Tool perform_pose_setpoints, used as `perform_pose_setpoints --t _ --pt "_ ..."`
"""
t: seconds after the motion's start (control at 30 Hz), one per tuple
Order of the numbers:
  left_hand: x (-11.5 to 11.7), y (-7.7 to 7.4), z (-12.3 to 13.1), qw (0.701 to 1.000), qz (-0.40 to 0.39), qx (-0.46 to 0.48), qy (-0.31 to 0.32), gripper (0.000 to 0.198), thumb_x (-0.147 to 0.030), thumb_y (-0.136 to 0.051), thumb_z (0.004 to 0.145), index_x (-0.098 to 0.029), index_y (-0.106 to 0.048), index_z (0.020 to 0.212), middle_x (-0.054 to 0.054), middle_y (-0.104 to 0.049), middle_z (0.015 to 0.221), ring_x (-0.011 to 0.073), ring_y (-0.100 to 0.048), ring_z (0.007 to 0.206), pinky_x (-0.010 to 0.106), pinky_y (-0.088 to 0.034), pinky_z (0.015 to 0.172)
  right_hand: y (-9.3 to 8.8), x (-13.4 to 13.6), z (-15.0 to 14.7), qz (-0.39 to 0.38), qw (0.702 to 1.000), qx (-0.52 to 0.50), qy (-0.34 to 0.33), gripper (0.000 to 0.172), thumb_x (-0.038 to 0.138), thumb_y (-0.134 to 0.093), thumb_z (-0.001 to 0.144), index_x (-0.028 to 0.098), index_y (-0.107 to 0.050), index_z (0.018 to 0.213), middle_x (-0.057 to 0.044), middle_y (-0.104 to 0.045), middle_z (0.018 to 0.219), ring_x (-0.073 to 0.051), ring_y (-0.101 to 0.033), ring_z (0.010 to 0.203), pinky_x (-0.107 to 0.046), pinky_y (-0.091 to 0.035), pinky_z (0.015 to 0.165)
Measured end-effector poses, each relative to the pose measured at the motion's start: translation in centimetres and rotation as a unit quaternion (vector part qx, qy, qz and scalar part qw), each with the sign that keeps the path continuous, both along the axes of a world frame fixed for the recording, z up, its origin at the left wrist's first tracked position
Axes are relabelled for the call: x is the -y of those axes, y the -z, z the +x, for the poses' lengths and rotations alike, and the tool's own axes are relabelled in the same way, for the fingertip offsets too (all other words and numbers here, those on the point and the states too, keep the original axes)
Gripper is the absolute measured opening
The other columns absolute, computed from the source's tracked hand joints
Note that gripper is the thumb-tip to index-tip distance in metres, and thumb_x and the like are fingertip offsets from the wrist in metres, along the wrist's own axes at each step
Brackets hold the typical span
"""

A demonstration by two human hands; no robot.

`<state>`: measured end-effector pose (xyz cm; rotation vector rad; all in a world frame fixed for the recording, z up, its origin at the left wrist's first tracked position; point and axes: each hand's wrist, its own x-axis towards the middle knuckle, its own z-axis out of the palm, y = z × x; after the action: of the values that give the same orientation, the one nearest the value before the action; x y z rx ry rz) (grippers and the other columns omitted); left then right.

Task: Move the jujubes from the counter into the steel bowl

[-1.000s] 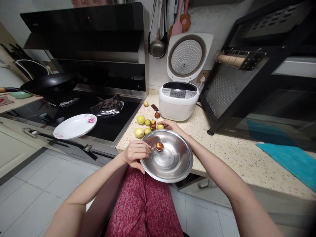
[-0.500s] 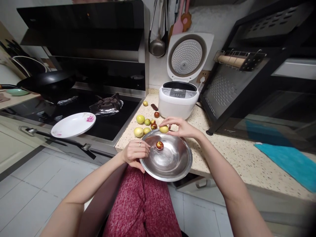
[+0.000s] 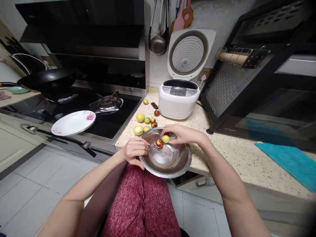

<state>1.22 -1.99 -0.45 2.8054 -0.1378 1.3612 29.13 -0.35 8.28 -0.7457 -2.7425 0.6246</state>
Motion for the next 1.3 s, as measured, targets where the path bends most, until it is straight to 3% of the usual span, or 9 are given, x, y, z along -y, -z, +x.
perform_pose_setpoints --t 0.23,0.4,0.5,0.63,0.87,0.97,1.03,1.3 --pt "0.1 0.0 0.0 1.0 0.0 -0.006 -0.004 0.06 -0.071 -0.052 0.095 -0.014 -0.069 0.085 0.007 -0.076 0.073 0.0205 -0.078 0.073 0.035 -0.067 0.081 0.9 -0.1 -0.6 -0.003 0.999 0.034 -0.02 0.027 0.01 -0.07 0.083 0.017 -0.075 0.108 -0.008 -0.076 0.107 -0.024 -0.069 0.097 -0.034 -0.052 0.088" --pt "0.0 -0.1 0.4 1.0 0.009 0.009 0.021 0.057 -0.068 -0.06 0.092 -0.013 -0.068 0.084 0.008 -0.075 0.071 0.0208 -0.078 0.072 0.035 -0.067 0.08 0.5 -0.5 0.0 -0.056 0.998 -0.005 -0.009 0.034 0.02 -0.076 0.084 0.019 -0.075 0.118 -0.008 -0.077 0.115 -0.023 -0.071 0.102 -0.033 -0.054 0.091" --pt "0.1 0.1 0.8 0.999 0.002 0.023 0.037 0.056 -0.067 -0.063 0.09 -0.012 -0.066 0.081 0.008 -0.073 0.068 0.0212 -0.077 0.072 0.036 -0.066 0.079 0.2 -1.1 0.6 -0.073 0.994 -0.08 0.021 0.032 0.032 -0.076 0.088 0.019 -0.076 0.117 -0.008 -0.077 0.116 -0.023 -0.072 0.105 -0.036 -0.055 0.095" --pt "0.8 0.4 1.3 0.999 0.012 0.034 0.025 0.052 -0.065 -0.066 0.088 -0.013 -0.063 0.078 0.004 -0.071 0.065 0.0179 -0.076 0.071 0.033 -0.065 0.081 1.1 -2.3 0.8 -0.02 0.976 -0.189 0.108 0.025 0.036 -0.067 0.095 0.019 -0.078 0.109 -0.009 -0.078 0.111 -0.024 -0.072 0.105 -0.039 -0.055 0.097" --pt "2.9 0.1 2.1 0.997 0.066 0.012 0.034 0.033 -0.043 -0.07 0.095 -0.014 -0.068 0.078 0.001 -0.073 0.068 0.012 -0.076 0.071 0.023 -0.066 0.085 3.7 -4.2 0.8 0.032 0.962 -0.212 0.172 0.023 0.032 -0.063 0.096 0.018 -0.078 0.106 -0.01 -0.079 0.108 -0.025 -0.074 0.1 -0.041 -0.058 0.092" --pt "4.0 -0.4 2.4 0.997 0.073 -0.004 0.039 0.018 -0.018 -0.063 0.1 -0.011 -0.074 0.087 0.002 -0.076 0.072 0.0111 -0.077 0.072 0.022 -0.065 0.09 4.3 -4.3 0.5 0.007 0.965 -0.202 0.168 0.024 0.034 -0.066 0.095 0.019 -0.078 0.109 -0.01 -0.078 0.111 -0.025 -0.074 0.102 -0.039 -0.058 0.091" --pt "4.7 -0.7 2.6 0.996 0.074 -0.009 0.042 0.019 -0.011 -0.059 0.1 -0.01 -0.076 0.091 0.002 -0.078 0.074 0.0105 -0.077 0.073 0.021 -0.064 0.095 4.5 -4.3 0.3 -0.018 0.97 -0.191 0.152 0.025 0.037 -0.067 0.095 0.019 -0.078 0.109 -0.01 -0.078 0.112 -0.024 -0.073 0.101 -0.038 -0.059 0.09" --pt "5.9 -1.2 2.9 0.993 0.106 0.002 0.047 0.02 -0.013 -0.061 0.099 -0.012 -0.08 0.094 0.001 -0.081 0.082 0.0095 -0.078 0.078 0.019 -0.061 0.103 5.0 -4.6 0.2 -0.086 0.978 -0.174 0.071 0.032 0.042 -0.072 0.091 0.019 -0.079 0.112 -0.011 -0.077 0.115 -0.024 -0.072 0.105 -0.037 -0.057 0.091"
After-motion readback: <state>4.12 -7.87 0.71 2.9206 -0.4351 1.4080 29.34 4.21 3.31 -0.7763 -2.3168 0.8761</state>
